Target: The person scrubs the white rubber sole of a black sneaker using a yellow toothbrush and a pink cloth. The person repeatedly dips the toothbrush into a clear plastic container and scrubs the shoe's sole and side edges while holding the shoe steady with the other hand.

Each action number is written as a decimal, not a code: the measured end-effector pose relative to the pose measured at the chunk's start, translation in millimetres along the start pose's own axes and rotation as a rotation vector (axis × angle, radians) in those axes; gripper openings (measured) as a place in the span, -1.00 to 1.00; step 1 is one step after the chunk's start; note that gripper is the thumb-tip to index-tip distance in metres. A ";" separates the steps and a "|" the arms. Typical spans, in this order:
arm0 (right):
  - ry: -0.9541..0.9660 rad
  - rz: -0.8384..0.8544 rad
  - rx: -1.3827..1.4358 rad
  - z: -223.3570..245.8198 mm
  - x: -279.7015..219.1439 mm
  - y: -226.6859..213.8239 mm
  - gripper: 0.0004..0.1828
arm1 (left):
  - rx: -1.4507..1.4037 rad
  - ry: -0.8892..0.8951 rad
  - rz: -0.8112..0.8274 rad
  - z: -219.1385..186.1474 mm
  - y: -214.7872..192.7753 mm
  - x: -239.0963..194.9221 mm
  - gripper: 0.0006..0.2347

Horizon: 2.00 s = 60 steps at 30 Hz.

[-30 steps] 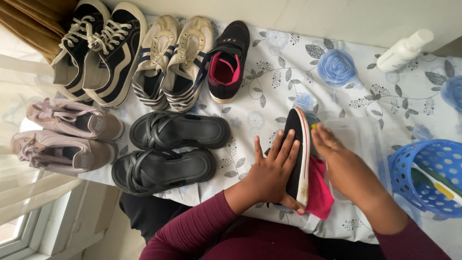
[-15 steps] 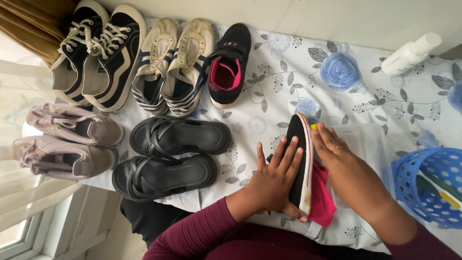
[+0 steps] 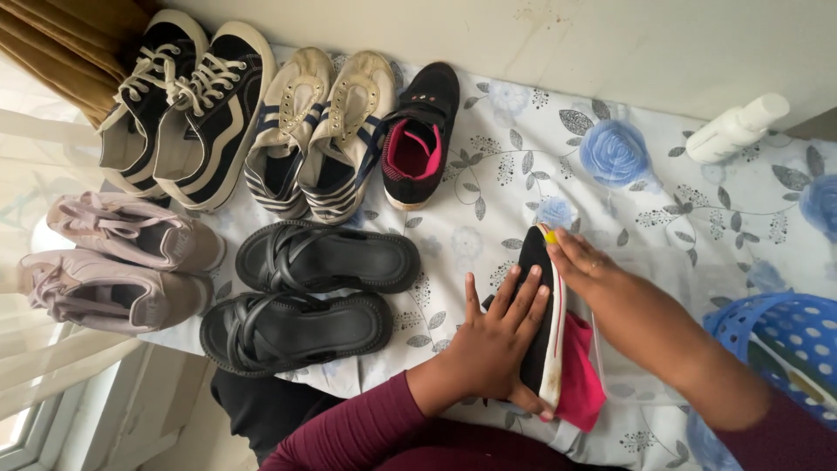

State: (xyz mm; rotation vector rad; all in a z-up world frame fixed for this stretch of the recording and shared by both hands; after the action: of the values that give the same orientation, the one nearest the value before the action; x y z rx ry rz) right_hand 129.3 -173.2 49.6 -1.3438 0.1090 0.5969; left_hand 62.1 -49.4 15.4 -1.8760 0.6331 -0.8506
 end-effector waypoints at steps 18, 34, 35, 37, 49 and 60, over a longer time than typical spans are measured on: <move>-0.035 0.040 -0.109 -2.1 21.6 -1.5 0.15 | 0.054 -0.006 -0.029 -0.8 -1.2 -1.2 0.36; 0.023 0.052 -0.080 -19.0 48.8 3.9 0.15 | 0.076 0.000 0.015 -2.0 -0.2 -0.5 0.35; 0.011 0.051 -0.079 -18.7 48.6 3.1 0.13 | 0.061 -0.006 -0.007 -1.2 -1.4 -0.3 0.35; -0.003 0.052 -0.077 -15.7 38.1 3.7 0.11 | 0.047 -0.015 -0.028 0.3 -4.1 -0.4 0.35; -0.020 0.032 0.024 -11.5 18.2 0.2 0.14 | 0.030 0.022 -0.046 -3.0 -6.5 2.0 0.31; 0.182 0.120 0.035 -7.2 10.6 -4.1 0.13 | -0.017 0.024 -0.007 -0.7 -1.9 1.7 0.31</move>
State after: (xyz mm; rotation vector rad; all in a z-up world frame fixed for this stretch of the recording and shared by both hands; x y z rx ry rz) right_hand 142.1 -176.8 47.2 -1.3622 0.3485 0.5692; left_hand 62.7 -50.2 17.8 -1.8875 0.6503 -0.8758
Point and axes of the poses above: each hand's wrist, its own x-axis towards the middle knuckle, its own y-axis out of the palm, z = x × y, the point moved 8 cm from there along x, towards the middle knuckle, and after that the axes turned 12 degrees about y, right-handed, at the moved point
